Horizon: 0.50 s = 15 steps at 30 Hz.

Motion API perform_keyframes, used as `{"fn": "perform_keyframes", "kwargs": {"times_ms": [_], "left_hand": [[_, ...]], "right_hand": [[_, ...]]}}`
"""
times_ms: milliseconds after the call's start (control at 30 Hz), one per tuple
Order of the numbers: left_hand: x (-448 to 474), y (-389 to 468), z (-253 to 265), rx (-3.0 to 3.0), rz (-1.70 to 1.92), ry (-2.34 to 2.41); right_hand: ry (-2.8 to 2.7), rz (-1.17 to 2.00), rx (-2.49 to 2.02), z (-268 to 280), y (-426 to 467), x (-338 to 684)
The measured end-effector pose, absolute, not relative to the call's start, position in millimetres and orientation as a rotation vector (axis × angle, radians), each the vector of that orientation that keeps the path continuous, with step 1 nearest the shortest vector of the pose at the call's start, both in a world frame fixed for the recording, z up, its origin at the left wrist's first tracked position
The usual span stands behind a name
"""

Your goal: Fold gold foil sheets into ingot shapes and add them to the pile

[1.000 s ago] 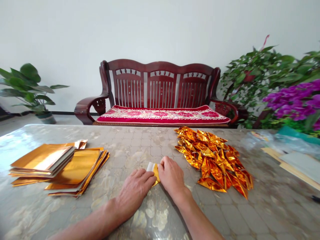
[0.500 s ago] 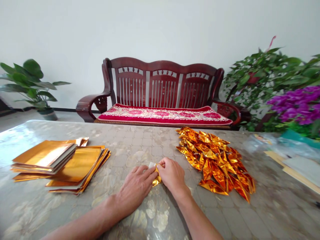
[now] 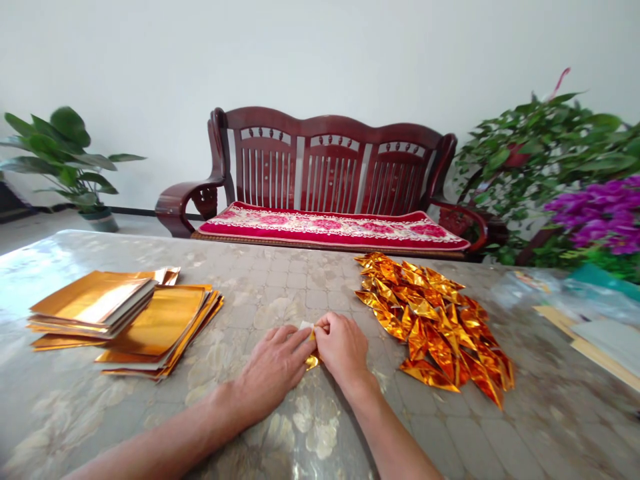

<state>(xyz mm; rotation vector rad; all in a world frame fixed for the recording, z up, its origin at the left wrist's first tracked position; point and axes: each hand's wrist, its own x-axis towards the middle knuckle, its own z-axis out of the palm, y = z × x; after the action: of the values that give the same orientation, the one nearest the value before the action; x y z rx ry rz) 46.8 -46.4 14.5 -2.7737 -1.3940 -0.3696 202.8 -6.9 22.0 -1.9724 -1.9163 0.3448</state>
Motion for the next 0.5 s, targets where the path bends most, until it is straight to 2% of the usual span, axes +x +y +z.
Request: {"fn": "perform_keyframes", "kwargs": {"times_ms": [133, 500], "left_hand": [[46.5, -46.4, 16.4, -2.760, -0.358, -1.402], [44.9, -44.3, 12.4, -2.761, -0.362, -1.386]], "right_hand": [[-1.987, 0.171, -1.873, 17.9, -10.3, 201.4], [-2.133, 0.011, -1.759, 13.5, -14.4, 203.7]]}}
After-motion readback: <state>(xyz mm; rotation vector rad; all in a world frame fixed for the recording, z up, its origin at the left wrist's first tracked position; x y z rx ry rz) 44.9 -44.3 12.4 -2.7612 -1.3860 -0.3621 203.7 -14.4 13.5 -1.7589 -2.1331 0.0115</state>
